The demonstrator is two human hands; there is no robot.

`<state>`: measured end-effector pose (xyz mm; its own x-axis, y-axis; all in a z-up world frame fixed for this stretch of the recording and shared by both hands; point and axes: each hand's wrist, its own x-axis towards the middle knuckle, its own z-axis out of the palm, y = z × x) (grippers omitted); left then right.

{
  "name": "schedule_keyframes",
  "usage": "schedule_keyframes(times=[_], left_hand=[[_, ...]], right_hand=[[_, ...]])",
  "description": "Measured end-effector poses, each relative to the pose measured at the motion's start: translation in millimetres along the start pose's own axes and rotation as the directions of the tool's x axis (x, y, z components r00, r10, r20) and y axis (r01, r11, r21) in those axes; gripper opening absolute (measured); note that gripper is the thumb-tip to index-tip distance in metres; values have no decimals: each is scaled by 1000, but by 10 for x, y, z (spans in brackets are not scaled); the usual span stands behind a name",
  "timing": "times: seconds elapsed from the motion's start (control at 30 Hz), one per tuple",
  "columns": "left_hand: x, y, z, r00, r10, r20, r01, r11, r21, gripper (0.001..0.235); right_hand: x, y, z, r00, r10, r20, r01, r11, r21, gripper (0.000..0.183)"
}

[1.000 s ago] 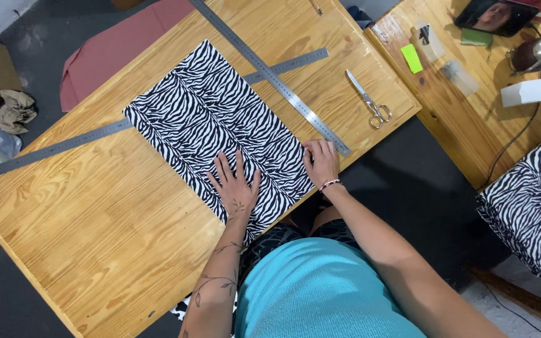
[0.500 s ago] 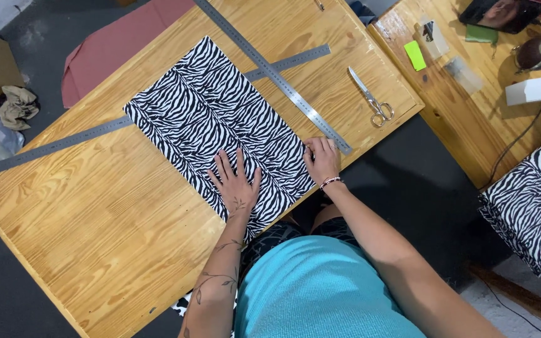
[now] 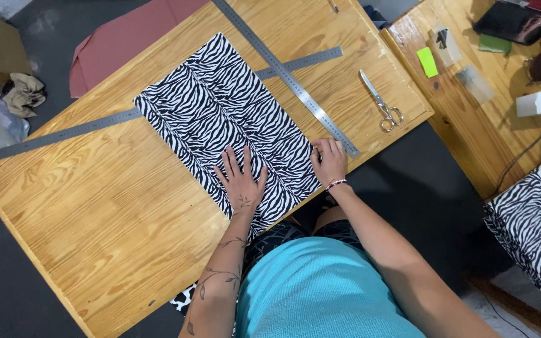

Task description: The person cuts a piece of zebra-print fabric using scissors on a wooden table. They then use a metal ruler to measure and mark the fabric before folding it and placing it on a stack of other fabrics.

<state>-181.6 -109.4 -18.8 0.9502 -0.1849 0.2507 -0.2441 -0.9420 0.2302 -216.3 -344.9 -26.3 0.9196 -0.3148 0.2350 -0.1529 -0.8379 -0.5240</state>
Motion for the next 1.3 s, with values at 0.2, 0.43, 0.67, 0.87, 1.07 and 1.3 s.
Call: schedule_keyframes(times=[0.2,0.43,0.67,0.87,1.07,1.3], left_hand=[[-8,-1,-41,997,-19,70,22,999,-39,70],[0,-13,-42,995,-30,95,33,999,-34,71],[-11,-19,-8,994,-38,101,42,998,-37,70],[-23,-31,27,995,-36,96,39,999,-37,70],[-5,-21,-11,997,-31,71,34,998,-46,71],[-5,-27,-11,997,-32,75,38,996,-77,70]], right_hand=[[33,-39,-4,984,143,108,-147,989,27,21],[12,135,165,965,186,186,-188,982,-8,27],[21,218,217,948,211,239,-216,976,-4,31],[93,54,79,928,277,251,-314,941,122,32],[93,-6,28,911,299,282,-347,928,135,31],[129,-45,-14,914,293,281,-340,930,136,31]])
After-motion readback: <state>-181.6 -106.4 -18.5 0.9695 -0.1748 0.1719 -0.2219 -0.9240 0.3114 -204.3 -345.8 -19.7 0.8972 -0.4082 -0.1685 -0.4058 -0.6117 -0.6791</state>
